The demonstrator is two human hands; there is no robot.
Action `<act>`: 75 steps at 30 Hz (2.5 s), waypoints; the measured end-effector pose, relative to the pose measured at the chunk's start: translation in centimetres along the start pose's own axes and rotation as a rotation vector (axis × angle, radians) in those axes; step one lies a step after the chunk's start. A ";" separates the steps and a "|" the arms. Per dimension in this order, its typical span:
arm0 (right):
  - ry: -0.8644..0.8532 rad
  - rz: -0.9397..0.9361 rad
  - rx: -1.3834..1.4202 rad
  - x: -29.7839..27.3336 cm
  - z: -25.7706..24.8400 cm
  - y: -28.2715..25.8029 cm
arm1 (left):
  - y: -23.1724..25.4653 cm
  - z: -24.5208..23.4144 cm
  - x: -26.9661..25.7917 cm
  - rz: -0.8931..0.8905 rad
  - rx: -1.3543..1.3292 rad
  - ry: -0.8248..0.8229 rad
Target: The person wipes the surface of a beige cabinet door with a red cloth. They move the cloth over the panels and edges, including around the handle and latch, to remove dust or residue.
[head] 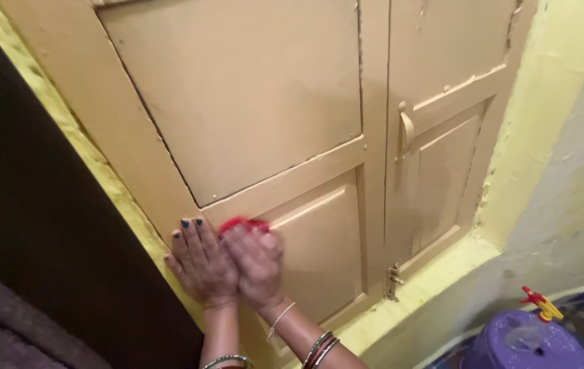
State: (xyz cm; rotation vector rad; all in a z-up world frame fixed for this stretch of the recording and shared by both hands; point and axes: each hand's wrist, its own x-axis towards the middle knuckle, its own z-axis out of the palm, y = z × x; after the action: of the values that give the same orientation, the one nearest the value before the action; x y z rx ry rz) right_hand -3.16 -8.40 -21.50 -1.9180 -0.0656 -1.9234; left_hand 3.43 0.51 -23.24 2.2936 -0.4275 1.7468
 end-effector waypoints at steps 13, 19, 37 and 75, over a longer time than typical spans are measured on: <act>0.316 0.632 -0.089 0.7 -1.3 10.2 | 0.1 0.5 -3.4 0.005 -0.023 0.020; -0.112 0.015 -0.106 -7.5 -0.6 4.2 | 0.3 0.1 -3.4 0.000 -0.010 0.009; 0.244 0.205 -0.234 5.2 -1.8 15.2 | 1.2 1.3 -4.2 -0.051 -0.074 0.025; -0.194 0.061 0.349 -4.4 -2.5 -0.3 | -1.0 -8.8 -4.6 -0.183 -0.793 -0.113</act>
State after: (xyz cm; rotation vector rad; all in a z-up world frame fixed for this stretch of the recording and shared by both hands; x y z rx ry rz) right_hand -5.84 -7.78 -25.80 -1.8365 -0.3701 -1.5607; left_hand -5.27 4.96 -25.30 1.7772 -0.7410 1.0793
